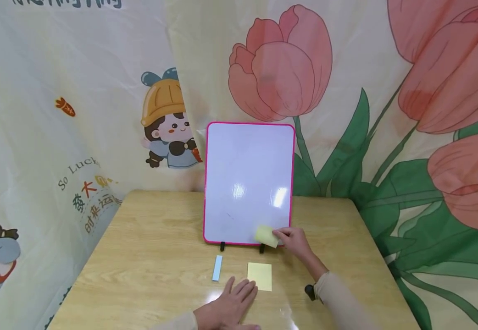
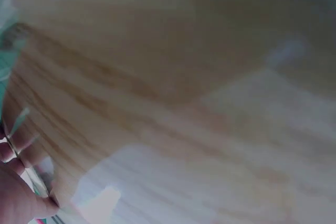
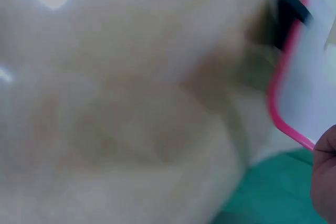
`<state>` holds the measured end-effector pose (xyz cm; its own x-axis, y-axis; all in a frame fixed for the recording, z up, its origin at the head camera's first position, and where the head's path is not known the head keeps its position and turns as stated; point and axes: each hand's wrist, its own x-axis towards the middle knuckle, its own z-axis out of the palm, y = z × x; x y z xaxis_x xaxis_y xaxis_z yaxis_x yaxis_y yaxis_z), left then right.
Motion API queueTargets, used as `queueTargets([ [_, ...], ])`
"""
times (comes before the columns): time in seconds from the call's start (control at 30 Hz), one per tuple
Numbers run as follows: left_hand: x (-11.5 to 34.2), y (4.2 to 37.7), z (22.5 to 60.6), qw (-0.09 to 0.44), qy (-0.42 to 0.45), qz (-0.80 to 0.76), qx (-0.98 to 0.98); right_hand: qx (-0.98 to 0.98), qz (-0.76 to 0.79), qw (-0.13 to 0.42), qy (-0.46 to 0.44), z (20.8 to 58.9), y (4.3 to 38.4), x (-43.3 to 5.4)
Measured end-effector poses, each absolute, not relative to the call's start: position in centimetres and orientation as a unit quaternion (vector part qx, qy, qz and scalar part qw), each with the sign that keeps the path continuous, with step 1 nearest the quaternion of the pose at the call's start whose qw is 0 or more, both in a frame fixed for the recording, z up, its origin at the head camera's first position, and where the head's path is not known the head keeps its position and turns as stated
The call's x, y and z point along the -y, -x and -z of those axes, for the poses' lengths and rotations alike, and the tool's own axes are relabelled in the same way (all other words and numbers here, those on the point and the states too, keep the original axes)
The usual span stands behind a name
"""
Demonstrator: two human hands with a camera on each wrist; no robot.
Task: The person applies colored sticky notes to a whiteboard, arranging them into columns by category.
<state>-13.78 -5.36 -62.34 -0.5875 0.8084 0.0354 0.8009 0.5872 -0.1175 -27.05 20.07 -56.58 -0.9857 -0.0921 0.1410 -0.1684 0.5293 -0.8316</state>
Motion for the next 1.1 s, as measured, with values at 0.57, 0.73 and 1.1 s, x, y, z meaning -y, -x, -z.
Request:
queueTargets([
  [0.57, 4.5, 14.4, 61.9, 0.065, 0.454, -0.03, 0.888, 0.891, -0.397, 0.078, -0.209, 50.6, 29.3, -18.5],
  [0.73, 5.0, 14.7, 61.3, 0.087, 0.455, -0.024, 0.886, 0.879, -0.331, 0.185, -0.288, 49.7, 29.9, -17.5],
  [1.1, 6.4, 17.2, 58.6, 0.141, 0.421, 0.06, 0.894, 0.826, -0.212, 0.363, -0.375, 47.9, 32.5, -15.0],
])
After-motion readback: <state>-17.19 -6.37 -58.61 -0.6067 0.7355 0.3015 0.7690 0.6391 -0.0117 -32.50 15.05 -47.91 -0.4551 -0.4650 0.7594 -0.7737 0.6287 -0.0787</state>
